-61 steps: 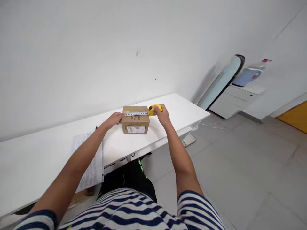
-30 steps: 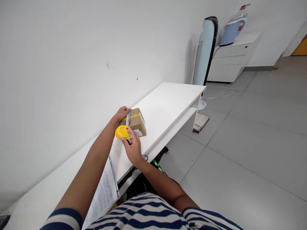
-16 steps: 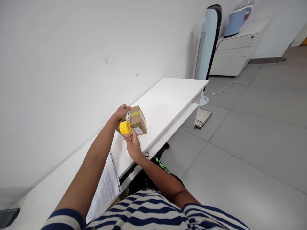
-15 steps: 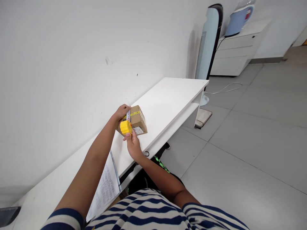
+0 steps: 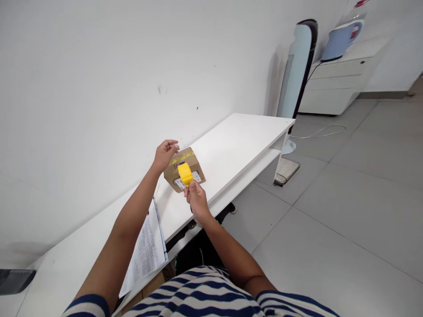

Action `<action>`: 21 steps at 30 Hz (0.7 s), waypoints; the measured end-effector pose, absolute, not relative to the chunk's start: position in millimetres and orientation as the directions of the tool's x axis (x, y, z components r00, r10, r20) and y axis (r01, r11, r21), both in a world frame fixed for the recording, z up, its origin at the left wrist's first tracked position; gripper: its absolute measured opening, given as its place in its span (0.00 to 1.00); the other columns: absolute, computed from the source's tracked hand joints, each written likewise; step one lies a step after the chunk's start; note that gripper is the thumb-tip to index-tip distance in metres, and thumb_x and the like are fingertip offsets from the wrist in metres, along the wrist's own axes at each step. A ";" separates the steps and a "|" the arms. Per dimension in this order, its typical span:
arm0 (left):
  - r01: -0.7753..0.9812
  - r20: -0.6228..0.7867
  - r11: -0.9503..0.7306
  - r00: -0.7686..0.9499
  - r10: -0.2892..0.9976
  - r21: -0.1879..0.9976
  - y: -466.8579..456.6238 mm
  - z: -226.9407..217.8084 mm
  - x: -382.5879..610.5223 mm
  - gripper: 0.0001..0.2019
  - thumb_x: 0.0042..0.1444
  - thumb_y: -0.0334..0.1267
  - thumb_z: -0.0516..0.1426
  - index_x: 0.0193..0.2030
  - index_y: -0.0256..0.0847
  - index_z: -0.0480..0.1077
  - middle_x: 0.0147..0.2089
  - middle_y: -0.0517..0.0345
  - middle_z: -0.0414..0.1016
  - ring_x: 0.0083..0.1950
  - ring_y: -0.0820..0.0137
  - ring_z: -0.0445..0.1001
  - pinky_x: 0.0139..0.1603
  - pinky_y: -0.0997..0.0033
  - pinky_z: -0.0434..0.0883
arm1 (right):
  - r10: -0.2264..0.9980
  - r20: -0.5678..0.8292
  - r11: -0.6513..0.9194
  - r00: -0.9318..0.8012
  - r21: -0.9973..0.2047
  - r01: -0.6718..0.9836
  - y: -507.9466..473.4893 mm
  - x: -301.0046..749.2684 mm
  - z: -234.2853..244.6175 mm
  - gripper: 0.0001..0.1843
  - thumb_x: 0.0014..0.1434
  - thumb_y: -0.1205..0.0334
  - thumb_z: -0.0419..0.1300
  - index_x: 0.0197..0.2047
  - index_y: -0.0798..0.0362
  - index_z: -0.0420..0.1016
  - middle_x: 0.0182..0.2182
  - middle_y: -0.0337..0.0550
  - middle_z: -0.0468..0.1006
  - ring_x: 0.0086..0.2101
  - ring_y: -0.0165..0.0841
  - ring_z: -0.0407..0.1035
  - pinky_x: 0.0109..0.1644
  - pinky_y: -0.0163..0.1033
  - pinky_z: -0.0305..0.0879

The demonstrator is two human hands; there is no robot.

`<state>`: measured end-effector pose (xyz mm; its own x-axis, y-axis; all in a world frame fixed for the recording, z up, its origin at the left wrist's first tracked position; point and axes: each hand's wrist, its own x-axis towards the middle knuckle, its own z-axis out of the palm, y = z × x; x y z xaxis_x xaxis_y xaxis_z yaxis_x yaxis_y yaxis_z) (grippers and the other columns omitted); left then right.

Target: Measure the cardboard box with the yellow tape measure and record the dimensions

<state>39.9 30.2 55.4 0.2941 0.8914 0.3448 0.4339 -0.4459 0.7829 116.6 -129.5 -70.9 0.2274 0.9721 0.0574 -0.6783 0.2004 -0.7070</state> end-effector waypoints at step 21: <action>0.439 0.275 -0.233 -0.032 0.961 0.868 -25.7 -42.1 -67.4 0.46 0.66 0.74 0.32 0.80 0.47 0.42 0.79 0.41 0.57 0.78 0.66 0.63 0.72 0.67 0.67 | 0.816 -0.087 0.256 0.572 -0.832 -0.492 -155.6 187.1 -93.3 0.38 0.50 0.21 0.63 0.37 0.51 0.73 0.17 0.26 0.59 0.17 0.23 0.46 0.21 0.34 0.40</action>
